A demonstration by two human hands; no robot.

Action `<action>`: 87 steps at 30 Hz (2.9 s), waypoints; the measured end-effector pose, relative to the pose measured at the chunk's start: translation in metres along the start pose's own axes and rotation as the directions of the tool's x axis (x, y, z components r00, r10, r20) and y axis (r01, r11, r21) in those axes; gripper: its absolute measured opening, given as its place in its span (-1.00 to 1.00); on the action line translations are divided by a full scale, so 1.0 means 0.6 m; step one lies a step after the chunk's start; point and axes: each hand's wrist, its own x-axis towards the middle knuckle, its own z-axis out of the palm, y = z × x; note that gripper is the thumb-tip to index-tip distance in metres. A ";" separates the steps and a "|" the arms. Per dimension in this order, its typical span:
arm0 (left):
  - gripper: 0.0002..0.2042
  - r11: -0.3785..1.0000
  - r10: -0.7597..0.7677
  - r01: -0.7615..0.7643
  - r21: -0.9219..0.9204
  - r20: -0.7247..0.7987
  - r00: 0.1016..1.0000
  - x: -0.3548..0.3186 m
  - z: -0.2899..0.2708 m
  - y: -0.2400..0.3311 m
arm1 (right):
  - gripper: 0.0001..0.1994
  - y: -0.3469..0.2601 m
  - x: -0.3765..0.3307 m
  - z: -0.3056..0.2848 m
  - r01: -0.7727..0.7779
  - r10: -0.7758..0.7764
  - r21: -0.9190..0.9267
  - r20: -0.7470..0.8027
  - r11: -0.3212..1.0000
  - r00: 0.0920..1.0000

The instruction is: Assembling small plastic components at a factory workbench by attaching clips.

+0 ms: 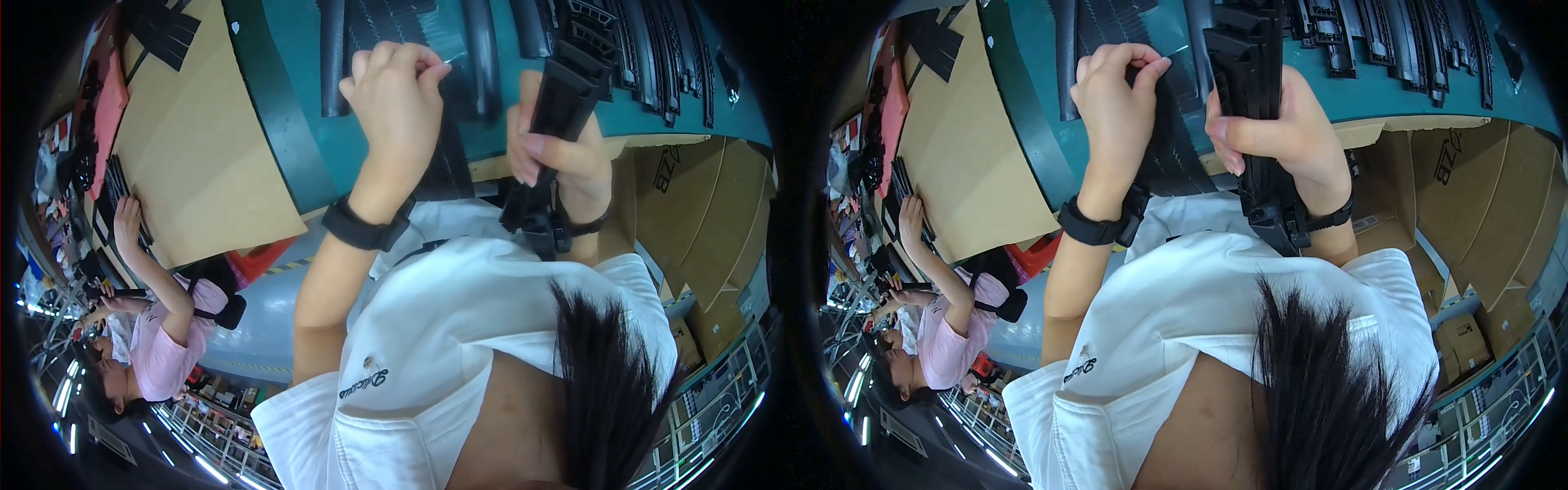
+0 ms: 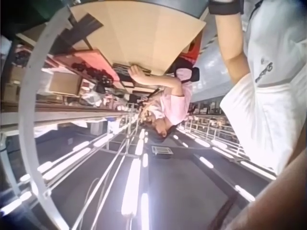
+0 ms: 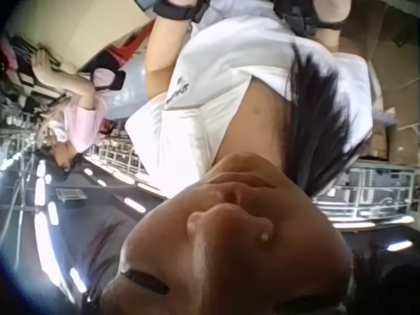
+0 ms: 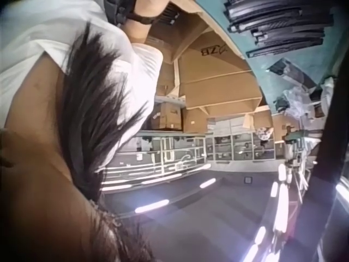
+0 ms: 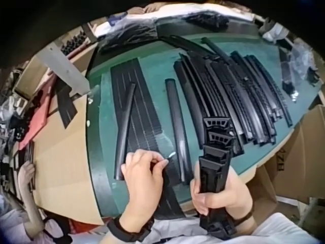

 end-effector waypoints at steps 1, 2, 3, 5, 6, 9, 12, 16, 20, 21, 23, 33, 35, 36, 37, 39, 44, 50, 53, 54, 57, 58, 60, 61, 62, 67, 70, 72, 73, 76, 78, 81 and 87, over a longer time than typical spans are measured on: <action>-0.93 0.997 -0.013 0.015 -0.079 0.021 1.000 0.002 -0.007 -0.006 | -0.89 0.000 0.002 0.001 -0.008 0.007 0.019 0.027 1.000 1.000; -0.94 0.986 -0.024 0.031 -0.161 0.047 0.999 0.003 -0.013 -0.012 | -0.89 0.001 0.001 0.003 -0.018 0.016 0.036 0.048 0.999 0.999; -0.94 0.986 -0.024 0.031 -0.165 0.049 0.999 0.008 -0.026 -0.018 | -0.89 0.000 0.000 0.006 -0.019 0.017 0.035 0.044 0.999 0.999; -0.92 0.803 -0.099 0.301 -0.515 0.383 0.918 0.036 -0.067 -0.021 | -0.88 -0.003 -0.003 0.014 -0.082 0.077 0.080 0.055 0.993 0.995; -0.90 0.647 -0.077 0.452 -0.614 0.537 0.840 0.051 -0.088 -0.019 | -0.88 -0.003 -0.002 0.018 -0.113 0.106 0.101 0.067 0.988 0.992; -0.87 0.439 0.113 0.649 -0.621 0.755 0.646 0.089 -0.145 0.003 | -0.87 -0.002 0.001 0.026 -0.160 0.149 0.081 0.123 0.984 0.981; -0.83 0.414 0.326 0.626 -0.661 0.749 0.576 0.118 -0.173 0.024 | -0.86 0.002 0.002 0.037 -0.207 0.192 0.071 0.172 0.976 0.966; -0.97 0.378 0.071 0.818 -0.433 0.895 0.441 0.132 -0.195 0.076 | -0.85 0.002 -0.005 0.038 -0.238 0.220 0.066 0.212 0.969 0.952; -0.96 0.368 0.062 0.809 -0.458 0.880 0.470 0.124 -0.196 0.093 | -0.85 0.000 -0.015 0.036 -0.244 0.221 0.072 0.243 0.967 0.945; -0.96 0.370 0.064 0.808 -0.459 0.880 0.470 0.122 -0.195 0.092 | -0.85 0.000 -0.018 0.035 -0.243 0.222 0.067 0.235 0.968 0.946; -0.96 0.379 0.065 0.794 -0.475 0.870 0.489 0.116 -0.195 0.089 | -0.85 0.000 -0.023 0.036 -0.240 0.221 0.062 0.226 0.969 0.949; -0.95 0.409 0.063 0.733 -0.543 0.818 0.572 0.092 -0.195 0.077 | -0.83 -0.001 -0.033 0.039 -0.232 0.222 0.034 0.182 0.972 0.958; -0.94 0.416 0.061 0.721 -0.555 0.808 0.587 0.089 -0.196 0.071 | -0.83 0.000 -0.035 0.038 -0.230 0.220 0.040 0.174 0.972 0.960; -0.94 0.419 0.061 0.715 -0.560 0.802 0.594 0.088 -0.196 0.067 | -0.83 0.001 -0.035 0.038 -0.224 0.215 0.035 0.171 0.974 0.961; -0.94 0.422 0.060 0.708 -0.567 0.796 0.602 0.086 -0.195 0.067 | -0.83 0.001 -0.035 0.038 -0.218 0.210 0.029 0.169 0.976 0.963; -0.93 0.428 0.060 0.694 -0.579 0.784 0.617 0.082 -0.197 0.063 | -0.84 0.000 -0.037 0.038 -0.212 0.205 0.023 0.166 0.977 0.965; -0.92 0.442 0.055 0.661 -0.606 0.754 0.654 0.058 -0.171 0.096 | -0.84 -0.002 -0.039 0.041 -0.207 0.208 -0.024 0.119 0.978 0.971; -0.91 0.459 0.050 0.621 -0.636 0.716 0.696 0.069 -0.188 0.036 | -0.84 -0.001 -0.039 0.041 -0.180 0.183 -0.041 0.089 0.983 0.979; -0.90 0.469 0.046 0.599 -0.649 0.695 0.717 0.071 -0.186 0.020 | -0.85 0.006 -0.041 0.038 -0.164 0.167 -0.038 0.093 0.986 0.982; -0.90 0.473 0.044 0.591 -0.653 0.688 0.725 0.068 -0.178 0.024 | -0.85 0.007 -0.041 0.038 -0.156 0.159 -0.036 0.095 0.987 0.983; -0.89 0.482 0.038 0.568 -0.667 0.663 0.748 0.066 -0.161 0.026 | -0.86 0.007 -0.041 0.037 -0.188 0.187 -0.002 0.094 0.982 0.978; -0.89 0.484 0.035 0.559 -0.673 0.654 0.756 0.064 -0.160 0.027 | -0.87 0.006 -0.040 0.037 -0.204 0.202 0.013 0.093 0.979 0.975; -0.88 0.489 0.030 0.542 -0.684 0.634 0.773 0.061 -0.147 0.034 | -0.87 0.006 -0.041 0.038 -0.201 0.199 0.016 0.090 0.979 0.976; -0.88 0.491 0.027 0.533 -0.689 0.623 0.782 0.063 -0.143 0.030 | -0.87 0.006 -0.042 0.039 -0.196 0.194 0.021 0.084 0.980 0.977; -0.87 0.495 0.028 0.523 -0.694 0.614 0.789 0.059 -0.142 0.035 | -0.88 0.006 -0.042 0.039 -0.189 0.187 0.026 0.075 0.982 0.980; -0.86 0.511 0.033 0.472 -0.718 0.565 0.824 0.047 -0.132 0.038 | -0.77 0.007 -0.044 0.037 -0.202 0.201 0.009 0.078 0.979 0.976; -0.85 0.525 0.028 0.438 -0.729 0.529 0.848 0.028 -0.118 0.057 | -0.76 0.013 -0.053 0.035 -0.211 0.212 -0.011 0.082 0.977 0.974; -0.85 0.533 0.028 0.417 -0.736 0.508 0.861 0.021 -0.102 0.062 | -0.80 0.018 -0.060 0.030 -0.206 0.206 -0.010 0.085 0.978 0.975; -0.84 0.536 0.028 0.408 -0.739 0.498 0.867 0.015 -0.090 0.069 | -0.83 0.021 -0.063 0.025 -0.203 0.203 -0.009 0.085 0.979 0.976; -0.84 0.542 0.023 0.384 -0.748 0.470 0.882 0.001 -0.077 0.071 | -0.86 0.030 -0.068 0.018 -0.181 0.181 -0.003 0.066 0.984 0.981; -0.83 0.548 0.016 0.369 -0.751 0.450 0.893 0.016 -0.079 0.054 | -0.86 0.026 -0.056 0.018 -0.137 0.137 0.008 0.031 0.990 0.990; -0.82 0.555 0.005 0.359 -0.751 0.434 0.901 0.025 -0.080 0.034 | -0.80 0.018 -0.033 0.005 -0.052 0.052 -0.007 -0.020 0.999 0.998; -0.87 0.997 0.040 -0.033 -0.071 0.101 0.994 -0.019 -0.016 -0.005 | -0.77 0.018 -0.021 0.005 -0.032 0.029 -0.080 -0.040 0.996 0.999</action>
